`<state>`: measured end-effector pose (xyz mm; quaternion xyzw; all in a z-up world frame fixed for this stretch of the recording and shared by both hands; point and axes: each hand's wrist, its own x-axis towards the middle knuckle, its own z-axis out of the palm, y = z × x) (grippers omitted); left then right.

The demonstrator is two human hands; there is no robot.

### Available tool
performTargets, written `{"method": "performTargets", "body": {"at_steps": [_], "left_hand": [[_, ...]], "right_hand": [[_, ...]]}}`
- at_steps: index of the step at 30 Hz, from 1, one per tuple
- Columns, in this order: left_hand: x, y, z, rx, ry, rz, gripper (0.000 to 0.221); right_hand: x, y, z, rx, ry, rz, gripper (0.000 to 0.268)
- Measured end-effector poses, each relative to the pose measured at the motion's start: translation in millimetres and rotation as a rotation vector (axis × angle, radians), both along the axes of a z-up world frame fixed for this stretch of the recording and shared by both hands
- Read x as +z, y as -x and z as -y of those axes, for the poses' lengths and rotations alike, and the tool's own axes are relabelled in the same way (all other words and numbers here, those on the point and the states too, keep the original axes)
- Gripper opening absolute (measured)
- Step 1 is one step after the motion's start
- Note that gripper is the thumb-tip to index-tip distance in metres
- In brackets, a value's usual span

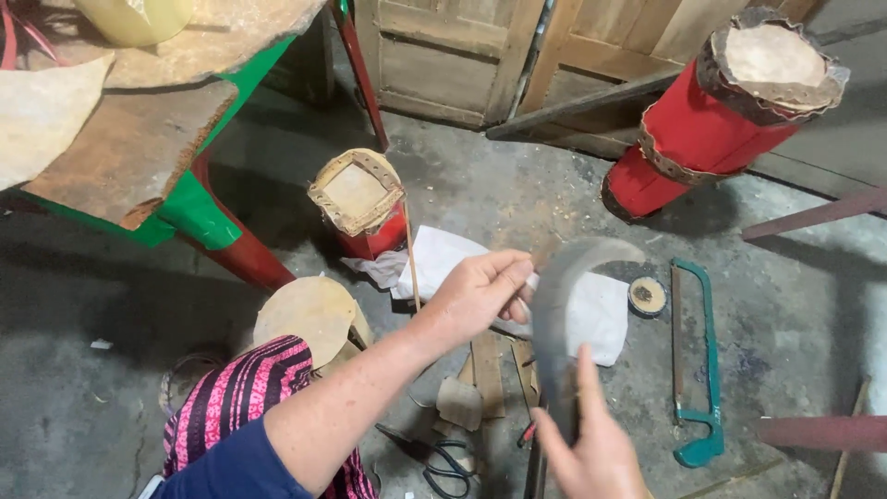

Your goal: A person uses a curved blade to scrape and thin a bamboo strip, likely for use in instrument repair or construction.

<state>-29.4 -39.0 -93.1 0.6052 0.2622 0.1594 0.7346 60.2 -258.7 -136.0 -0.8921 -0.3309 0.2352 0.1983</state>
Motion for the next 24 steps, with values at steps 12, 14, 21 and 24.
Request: {"method": "performTargets", "body": {"at_steps": [12,14,21,24], "left_hand": [[-27,-17,64,-0.351,-0.252,0.101,0.051],[-29,-21,74,-0.358,-0.244,0.133,0.051],[-35,-35,89,-0.379,-0.190,0.189,0.047],[-37,-38,90,-0.397,-0.220,0.213,0.049]], "right_hand": [[53,-24,27,0.054,-1.059,-1.547,0.100],[55,-26,26,0.078,-1.052,-1.624,0.099],[50,-33,30,0.063,-1.081,-1.568,0.056],[44,-39,33,0.056,-1.090,-1.585,0.095]]}}
